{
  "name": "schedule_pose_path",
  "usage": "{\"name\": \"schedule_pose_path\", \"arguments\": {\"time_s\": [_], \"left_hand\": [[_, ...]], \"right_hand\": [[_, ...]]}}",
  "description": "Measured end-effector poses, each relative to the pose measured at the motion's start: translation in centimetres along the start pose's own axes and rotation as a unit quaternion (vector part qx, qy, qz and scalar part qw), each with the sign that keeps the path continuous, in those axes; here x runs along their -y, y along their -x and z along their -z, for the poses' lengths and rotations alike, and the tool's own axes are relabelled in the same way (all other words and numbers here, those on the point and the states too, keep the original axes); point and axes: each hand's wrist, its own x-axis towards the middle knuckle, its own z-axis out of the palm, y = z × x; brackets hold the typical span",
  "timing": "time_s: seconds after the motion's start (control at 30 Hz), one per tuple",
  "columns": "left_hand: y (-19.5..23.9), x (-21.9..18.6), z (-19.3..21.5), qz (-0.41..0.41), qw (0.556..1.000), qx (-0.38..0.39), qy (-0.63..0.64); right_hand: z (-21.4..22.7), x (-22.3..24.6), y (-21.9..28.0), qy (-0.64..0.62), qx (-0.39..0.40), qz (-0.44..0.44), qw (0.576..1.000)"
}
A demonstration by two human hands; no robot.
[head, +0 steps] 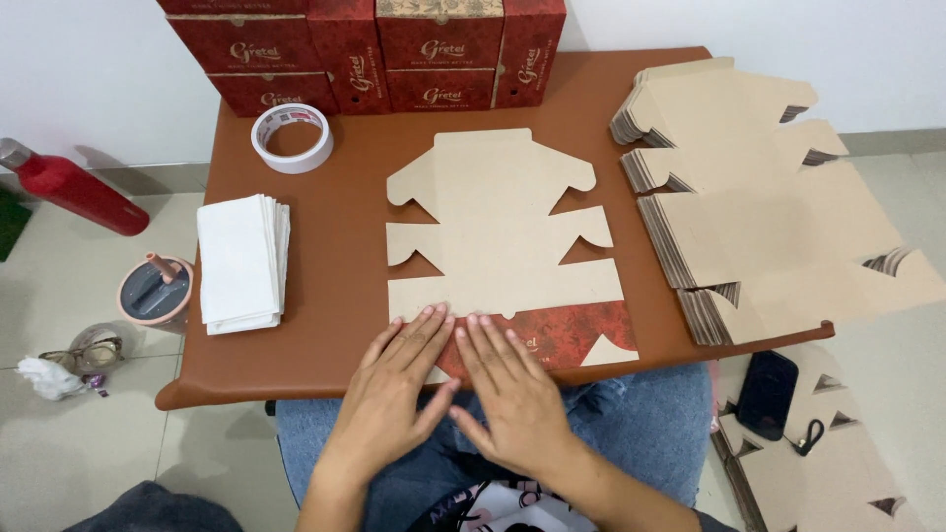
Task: Assembling a decorative cardboard box from a flat template by folding and tucking flaps.
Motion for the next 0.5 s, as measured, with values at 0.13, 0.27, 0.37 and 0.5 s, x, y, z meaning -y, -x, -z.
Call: {"name": "schedule_pose_path", "arguments": {"time_s": [0.13,0.27,0.37,0.5], "left_hand": [[0.3,0.6,-0.2,-0.015,0.998,0.023,-0.048],[0.9,0.2,0.8,-0.009,0.998,0.04,-0.048],[1.8,0.1,2.4,0.041,0.997,0.043,0.05],[3.8,2.2,2.1,0.073,0.973,-0.02,0.217]], "right_hand": [[2.2,-5.7,3.0,0.196,0.053,-0.025,0.979],[5.3,-9.2,5.4,0.062,0.022,-0.07,0.995],[7.1,-9.9,6.5,-0.023,0.037,-0.102,0.994],[8.4,-11.0,7.7,-0.248,0.017,-0.187,0.95]]}}
